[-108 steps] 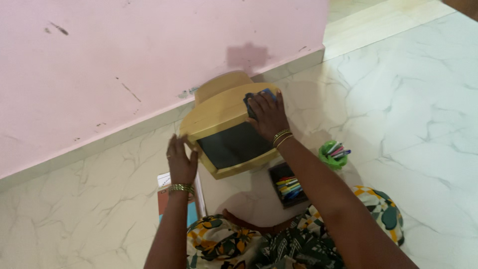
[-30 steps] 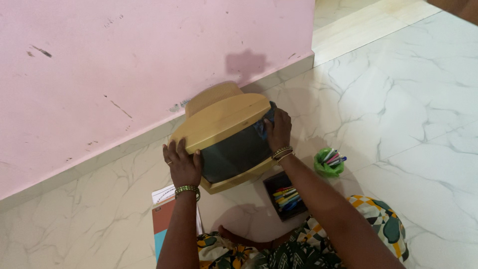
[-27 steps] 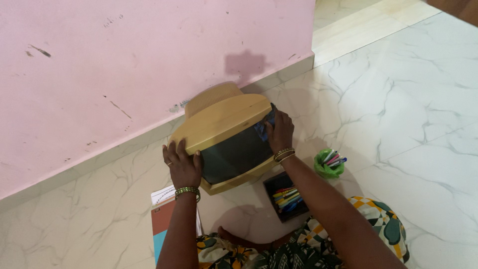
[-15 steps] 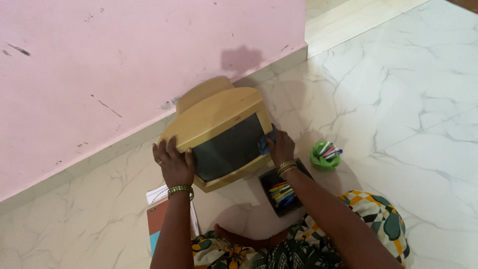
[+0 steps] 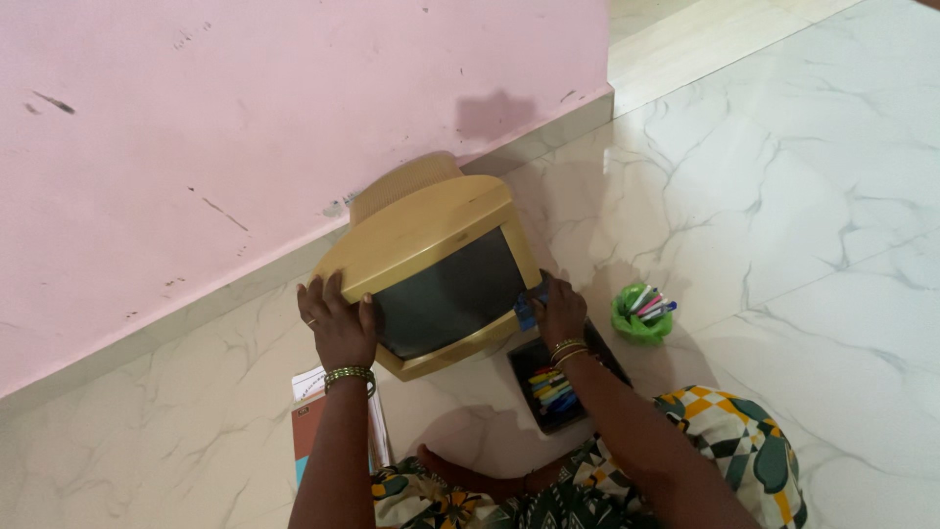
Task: The person sits on the floor and wipes the screen and casing of a beige CRT monitor with a blue cloth. They then open a small black box containing pens and markers, remove the items, and place them on the floor before picking up a green pen holder.
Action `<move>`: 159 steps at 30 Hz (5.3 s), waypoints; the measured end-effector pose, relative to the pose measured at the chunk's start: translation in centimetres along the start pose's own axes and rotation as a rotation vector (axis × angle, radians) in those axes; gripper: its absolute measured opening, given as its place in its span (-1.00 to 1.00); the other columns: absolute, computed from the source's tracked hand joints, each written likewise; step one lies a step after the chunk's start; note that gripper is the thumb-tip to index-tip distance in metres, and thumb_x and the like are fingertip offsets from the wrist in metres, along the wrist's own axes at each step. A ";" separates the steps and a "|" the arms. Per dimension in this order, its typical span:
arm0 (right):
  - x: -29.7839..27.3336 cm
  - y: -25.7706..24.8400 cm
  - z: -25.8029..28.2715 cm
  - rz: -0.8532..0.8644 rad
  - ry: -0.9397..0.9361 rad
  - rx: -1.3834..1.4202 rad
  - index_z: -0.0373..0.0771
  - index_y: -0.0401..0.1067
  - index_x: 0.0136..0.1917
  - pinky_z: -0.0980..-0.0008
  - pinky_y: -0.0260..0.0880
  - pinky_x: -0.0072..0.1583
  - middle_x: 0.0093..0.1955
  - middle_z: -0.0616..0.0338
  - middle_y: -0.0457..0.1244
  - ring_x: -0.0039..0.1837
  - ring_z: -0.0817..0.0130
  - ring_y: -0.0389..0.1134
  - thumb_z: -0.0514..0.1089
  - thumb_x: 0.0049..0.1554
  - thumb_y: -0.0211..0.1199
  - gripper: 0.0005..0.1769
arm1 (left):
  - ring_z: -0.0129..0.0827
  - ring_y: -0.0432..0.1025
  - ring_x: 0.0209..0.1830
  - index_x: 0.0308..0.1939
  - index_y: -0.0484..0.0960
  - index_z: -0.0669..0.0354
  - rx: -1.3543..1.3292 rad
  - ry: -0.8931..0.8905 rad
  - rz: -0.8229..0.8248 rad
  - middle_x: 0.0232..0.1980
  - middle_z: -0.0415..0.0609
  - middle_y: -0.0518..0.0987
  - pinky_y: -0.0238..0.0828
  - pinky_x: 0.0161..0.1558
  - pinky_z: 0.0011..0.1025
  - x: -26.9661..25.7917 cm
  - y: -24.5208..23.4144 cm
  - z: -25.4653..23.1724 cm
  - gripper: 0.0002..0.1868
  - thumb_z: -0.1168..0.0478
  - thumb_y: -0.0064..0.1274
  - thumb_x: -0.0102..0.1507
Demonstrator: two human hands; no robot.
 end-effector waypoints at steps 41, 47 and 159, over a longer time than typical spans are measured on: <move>-1.8 -2.8 6.4 -0.110 -0.393 -0.125 -0.24 0.43 0.10 0.01 0.31 0.13 0.08 -0.02 0.32 0.10 0.01 0.35 -0.07 0.05 0.32 -0.64 | 0.37 -0.10 0.59 0.49 0.25 -0.01 0.030 -0.004 -0.004 0.52 0.25 0.14 0.18 0.41 0.19 0.0 -0.6 -0.6 -0.35 -0.07 0.01 0.37; -0.7 -1.6 5.3 0.058 -0.179 -0.063 -0.21 0.40 0.07 0.02 0.44 -0.10 0.07 -0.01 0.32 -0.11 -0.06 0.39 -0.11 0.30 0.19 -0.85 | 0.39 -0.11 0.59 0.48 0.22 0.00 0.017 -0.019 0.017 0.51 0.28 0.14 0.24 0.36 0.17 0.0 -0.4 -0.4 -0.36 -0.07 0.00 0.38; -8.3 3.0 34.2 0.183 -1.142 -0.393 -0.33 0.23 0.48 -0.08 -0.24 0.59 0.57 -0.12 0.06 0.63 0.04 -0.06 0.00 0.22 0.06 -0.37 | 0.31 -0.22 0.66 0.47 0.34 0.02 -0.271 0.045 0.045 0.56 0.22 0.14 0.05 0.50 0.10 0.4 -0.7 1.2 -0.51 0.09 -0.16 0.45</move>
Point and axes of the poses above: each hand's wrist, its own x-axis towards the middle knuckle, its own y-axis out of the palm, z = x × y, the point moved 10 cm from there along x, towards the middle knuckle
